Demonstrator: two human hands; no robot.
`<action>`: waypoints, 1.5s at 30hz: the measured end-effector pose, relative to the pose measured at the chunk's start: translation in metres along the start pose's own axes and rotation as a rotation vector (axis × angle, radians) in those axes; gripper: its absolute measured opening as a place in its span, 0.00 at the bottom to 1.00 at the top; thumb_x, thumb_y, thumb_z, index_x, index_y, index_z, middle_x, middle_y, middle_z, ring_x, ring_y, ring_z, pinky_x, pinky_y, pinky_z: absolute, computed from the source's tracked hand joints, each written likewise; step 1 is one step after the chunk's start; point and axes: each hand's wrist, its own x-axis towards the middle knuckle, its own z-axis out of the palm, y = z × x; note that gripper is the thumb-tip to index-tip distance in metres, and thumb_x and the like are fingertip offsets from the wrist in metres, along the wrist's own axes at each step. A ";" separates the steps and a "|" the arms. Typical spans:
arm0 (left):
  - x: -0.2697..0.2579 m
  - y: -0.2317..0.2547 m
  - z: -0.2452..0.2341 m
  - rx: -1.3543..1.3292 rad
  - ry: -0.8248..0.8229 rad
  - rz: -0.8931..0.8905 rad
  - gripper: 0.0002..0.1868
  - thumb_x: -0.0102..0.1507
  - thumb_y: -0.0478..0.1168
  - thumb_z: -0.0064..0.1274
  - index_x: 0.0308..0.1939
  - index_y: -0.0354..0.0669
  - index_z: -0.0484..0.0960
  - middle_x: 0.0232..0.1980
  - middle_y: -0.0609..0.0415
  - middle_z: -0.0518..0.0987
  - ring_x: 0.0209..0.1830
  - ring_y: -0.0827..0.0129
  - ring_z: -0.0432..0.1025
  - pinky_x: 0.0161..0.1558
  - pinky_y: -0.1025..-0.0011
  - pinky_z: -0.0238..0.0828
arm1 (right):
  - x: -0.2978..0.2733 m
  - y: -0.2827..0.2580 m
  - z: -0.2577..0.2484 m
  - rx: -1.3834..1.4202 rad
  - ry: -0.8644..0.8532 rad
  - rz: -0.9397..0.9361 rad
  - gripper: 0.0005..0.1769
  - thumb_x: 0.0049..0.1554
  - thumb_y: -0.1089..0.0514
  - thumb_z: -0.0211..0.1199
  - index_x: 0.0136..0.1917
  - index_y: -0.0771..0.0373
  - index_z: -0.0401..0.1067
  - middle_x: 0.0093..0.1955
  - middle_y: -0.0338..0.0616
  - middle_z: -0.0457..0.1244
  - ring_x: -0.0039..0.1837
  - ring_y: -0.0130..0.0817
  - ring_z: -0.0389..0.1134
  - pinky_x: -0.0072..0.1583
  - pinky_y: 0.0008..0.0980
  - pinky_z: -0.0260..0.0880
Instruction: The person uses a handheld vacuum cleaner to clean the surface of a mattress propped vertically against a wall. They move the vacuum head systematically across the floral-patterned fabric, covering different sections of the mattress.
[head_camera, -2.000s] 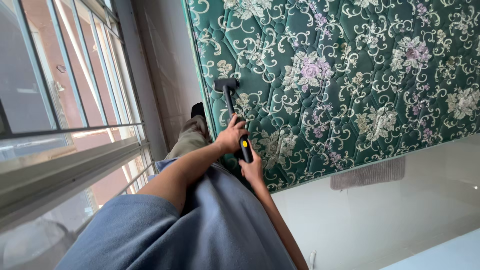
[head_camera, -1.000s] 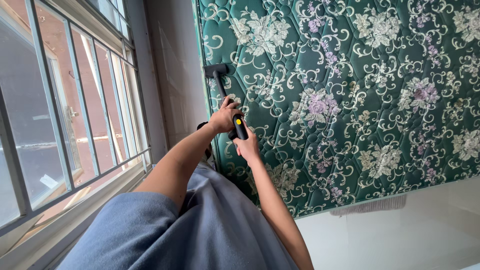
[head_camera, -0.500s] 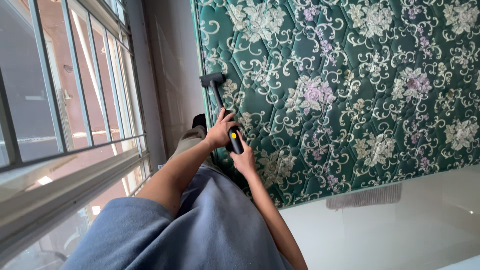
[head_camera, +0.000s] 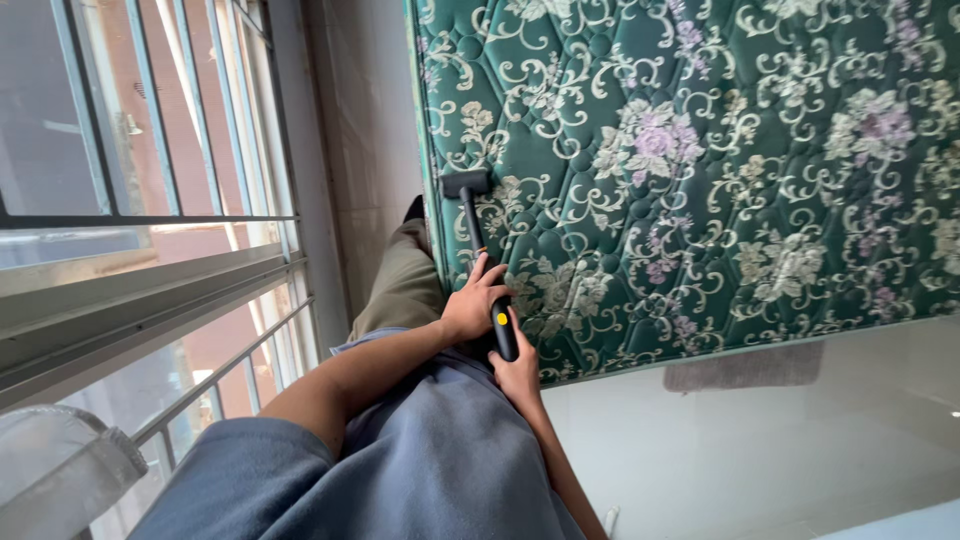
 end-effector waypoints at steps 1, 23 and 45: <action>0.001 0.000 -0.004 0.009 0.020 0.022 0.22 0.56 0.40 0.60 0.55 0.59 0.83 0.77 0.53 0.63 0.83 0.44 0.41 0.64 0.53 0.68 | 0.002 -0.002 0.001 0.025 -0.009 -0.001 0.48 0.48 0.70 0.63 0.80 0.50 0.58 0.35 0.46 0.67 0.27 0.29 0.62 0.33 0.32 0.65; 0.126 -0.086 -0.075 0.012 0.243 0.155 0.22 0.53 0.37 0.64 0.52 0.57 0.85 0.76 0.45 0.63 0.82 0.32 0.39 0.77 0.49 0.47 | 0.123 -0.113 0.028 0.090 -0.087 -0.065 0.47 0.49 0.67 0.59 0.81 0.47 0.56 0.29 0.43 0.63 0.24 0.29 0.61 0.29 0.33 0.62; 0.117 -0.081 -0.086 -0.030 0.218 0.218 0.24 0.51 0.37 0.66 0.52 0.58 0.86 0.76 0.47 0.63 0.83 0.35 0.39 0.77 0.47 0.48 | 0.123 -0.106 0.039 -0.153 0.014 -0.161 0.47 0.49 0.63 0.64 0.80 0.49 0.56 0.47 0.56 0.70 0.46 0.43 0.74 0.50 0.40 0.72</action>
